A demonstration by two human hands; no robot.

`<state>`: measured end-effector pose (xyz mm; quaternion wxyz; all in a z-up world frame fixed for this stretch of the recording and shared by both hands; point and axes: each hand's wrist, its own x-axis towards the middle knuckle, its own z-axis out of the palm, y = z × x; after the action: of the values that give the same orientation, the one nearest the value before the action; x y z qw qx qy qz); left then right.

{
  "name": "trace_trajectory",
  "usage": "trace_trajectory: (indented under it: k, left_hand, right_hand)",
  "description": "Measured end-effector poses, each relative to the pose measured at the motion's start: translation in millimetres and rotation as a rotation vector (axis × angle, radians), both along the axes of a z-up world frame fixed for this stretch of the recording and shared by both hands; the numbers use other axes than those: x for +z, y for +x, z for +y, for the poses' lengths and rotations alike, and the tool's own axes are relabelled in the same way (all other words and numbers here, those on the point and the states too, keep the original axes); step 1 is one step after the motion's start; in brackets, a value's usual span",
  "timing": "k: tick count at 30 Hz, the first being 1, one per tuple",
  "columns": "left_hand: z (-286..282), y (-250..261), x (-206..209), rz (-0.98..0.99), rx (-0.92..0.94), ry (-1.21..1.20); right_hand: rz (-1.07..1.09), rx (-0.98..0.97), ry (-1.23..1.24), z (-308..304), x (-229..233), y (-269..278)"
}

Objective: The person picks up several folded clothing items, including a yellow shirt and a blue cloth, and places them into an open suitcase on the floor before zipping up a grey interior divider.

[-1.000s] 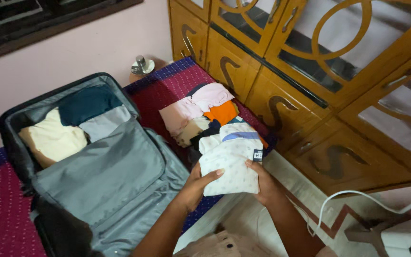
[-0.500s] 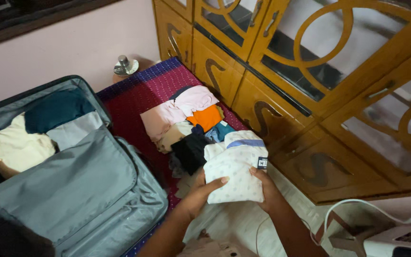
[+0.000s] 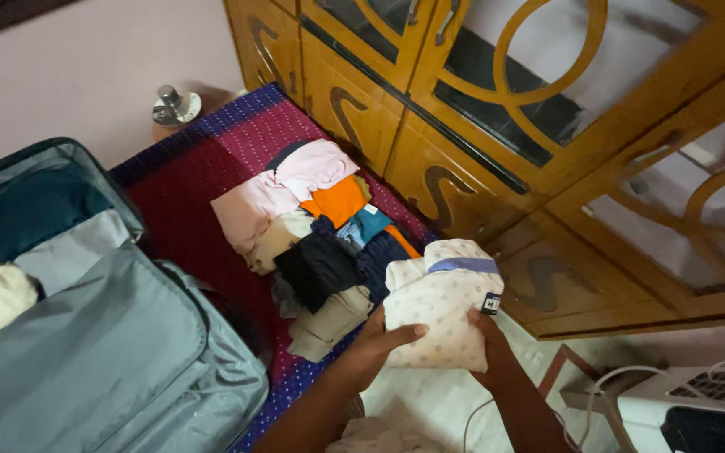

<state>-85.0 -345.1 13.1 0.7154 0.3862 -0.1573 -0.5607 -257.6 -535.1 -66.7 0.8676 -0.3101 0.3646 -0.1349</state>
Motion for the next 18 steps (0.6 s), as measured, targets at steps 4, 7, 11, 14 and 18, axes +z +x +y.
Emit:
trace_trajectory:
  k: [4, 7, 11, 14, 18]
  left_hand:
    - [-22.1, 13.5, -3.2, 0.021, -0.027, 0.028]
    - [-34.7, 30.8, -6.8, 0.055, -0.063, -0.014]
    - [-54.1, 56.2, -17.6, -0.003, -0.053, 0.126]
    - [-68.7, 75.6, -28.4, -0.104, -0.009, 0.192]
    - [-78.6, 93.5, -43.9, -0.229, 0.058, 0.162]
  right_hand:
    - [-0.018, -0.009, -0.107, -9.0, 19.2, 18.0]
    - [-0.020, -0.006, -0.180, -19.2, 46.5, 38.5]
    - [0.021, 0.024, -0.190, -31.8, 74.8, 68.8]
    - [0.224, -0.019, -0.289, -43.3, 79.4, 96.1]
    - [0.298, 0.035, -0.488, -57.0, 78.5, 112.0]
